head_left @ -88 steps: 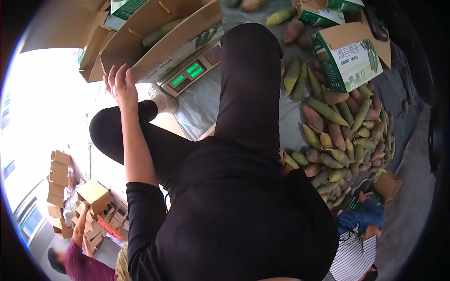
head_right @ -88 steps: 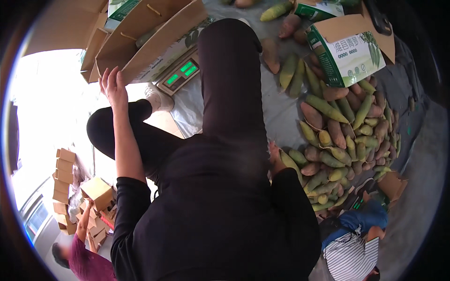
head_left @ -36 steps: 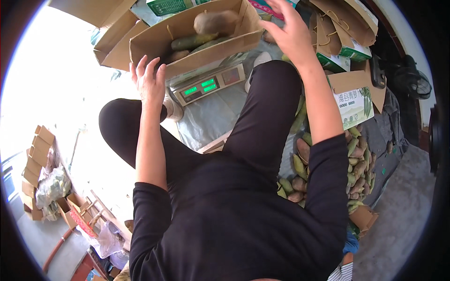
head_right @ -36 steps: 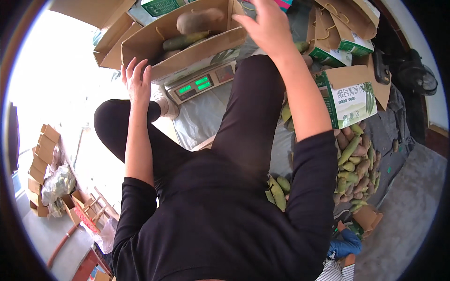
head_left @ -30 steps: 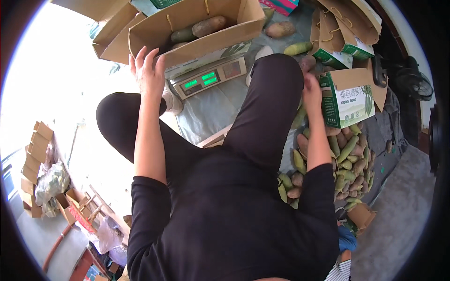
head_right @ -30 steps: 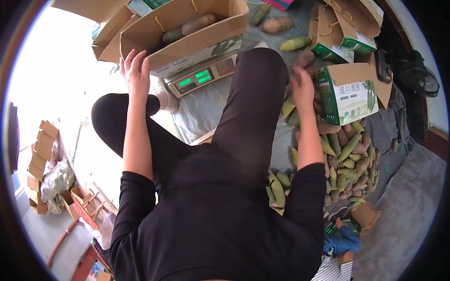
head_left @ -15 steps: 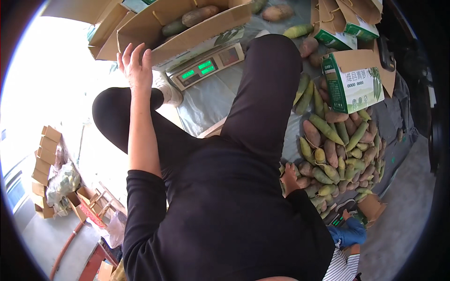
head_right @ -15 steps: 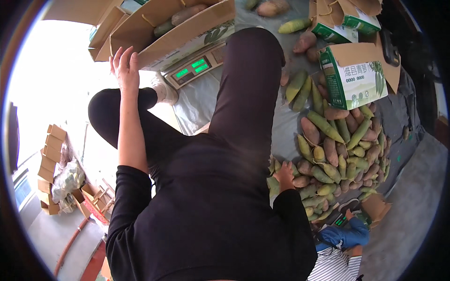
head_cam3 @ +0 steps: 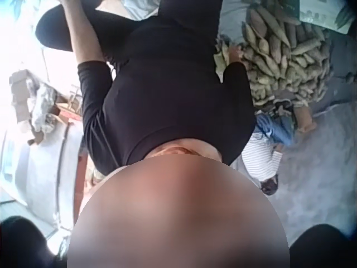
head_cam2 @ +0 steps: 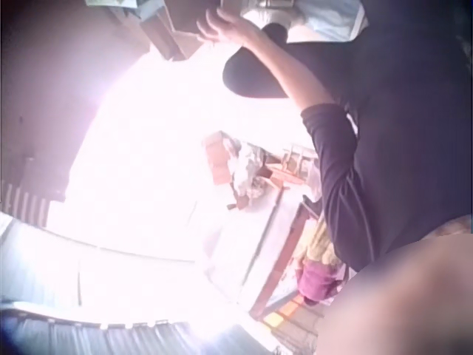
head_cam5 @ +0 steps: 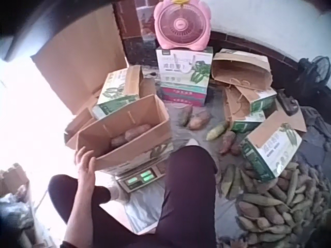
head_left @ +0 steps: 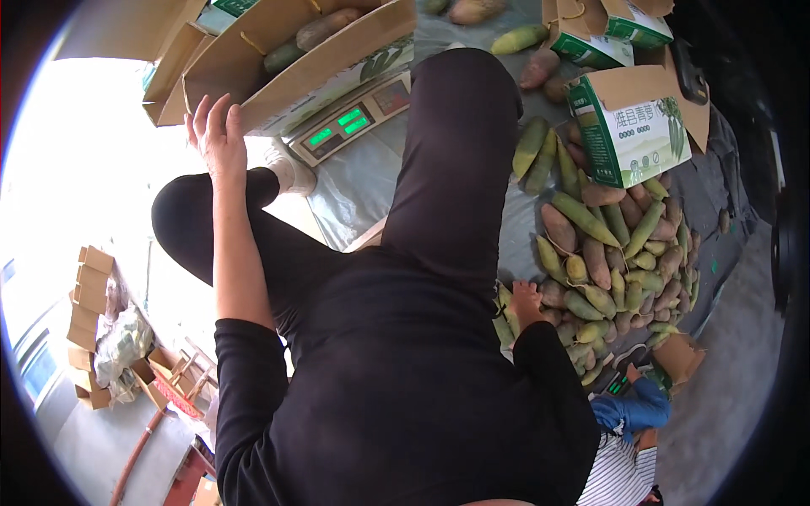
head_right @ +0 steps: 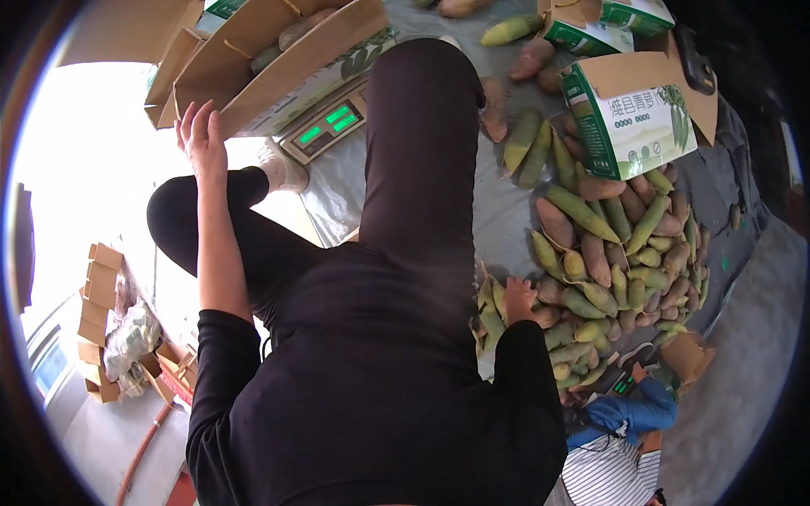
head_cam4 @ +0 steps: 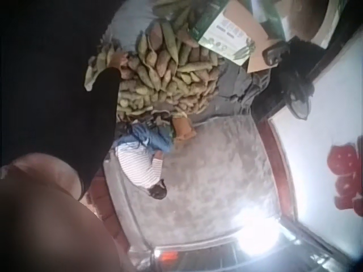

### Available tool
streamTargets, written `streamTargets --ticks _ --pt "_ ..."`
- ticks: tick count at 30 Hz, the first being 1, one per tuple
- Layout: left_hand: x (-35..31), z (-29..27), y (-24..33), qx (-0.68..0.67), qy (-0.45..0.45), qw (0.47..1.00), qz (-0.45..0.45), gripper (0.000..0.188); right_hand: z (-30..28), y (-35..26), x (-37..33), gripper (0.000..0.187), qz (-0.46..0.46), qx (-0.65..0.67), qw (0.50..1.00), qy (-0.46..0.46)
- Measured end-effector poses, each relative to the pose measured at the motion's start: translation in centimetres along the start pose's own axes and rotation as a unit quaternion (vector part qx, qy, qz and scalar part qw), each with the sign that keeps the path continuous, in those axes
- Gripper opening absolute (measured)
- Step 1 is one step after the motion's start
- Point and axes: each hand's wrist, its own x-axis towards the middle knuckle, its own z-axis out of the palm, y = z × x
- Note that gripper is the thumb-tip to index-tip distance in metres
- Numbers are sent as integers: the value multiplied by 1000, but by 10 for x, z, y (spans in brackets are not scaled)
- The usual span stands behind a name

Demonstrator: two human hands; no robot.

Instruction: Sort agricultural produce from a pile on the floor, weigh it in a cardboard box on a scale, and place the boxes into a shipping container.

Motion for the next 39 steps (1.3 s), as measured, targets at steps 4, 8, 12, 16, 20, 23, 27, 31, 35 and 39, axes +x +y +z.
streamTargets --ticks 4,8,12,16,20,23,27,31,35,39 --pt "0 -1 7 -2 -6 1000 -6 28 -10 4 1 53 -9 -65 997 -49" --pt "0 -5 9 -8 0 1000 -9 29 -25 5 -11 51 -8 -26 999 -42" --pt "1 -5 2 -5 3 1000 0 29 -21 15 -6 44 -18 -30 999 -41" --pt "-1 -5 5 -1 7 1000 1 29 -9 23 -6 34 -74 -66 995 -5" --pt "0 -6 8 -5 11 1000 2 28 -9 13 -6 27 -66 -124 990 -4" --pt "0 -8 6 -16 13 1000 -3 28 -11 10 -14 25 -50 -95 994 29" --pt "0 -4 9 -12 18 1000 -1 29 -1 17 -8 28 -33 -69 997 6" --pt "0 -7 9 -12 24 1000 0 29 -9 30 -14 34 -47 -3 999 24" --pt "1 -4 11 -20 22 999 -12 30 -11 41 -27 41 -63 -4 997 47" --pt "3 -4 16 -24 29 999 -17 30 -39 42 -49 44 -45 97 983 149"
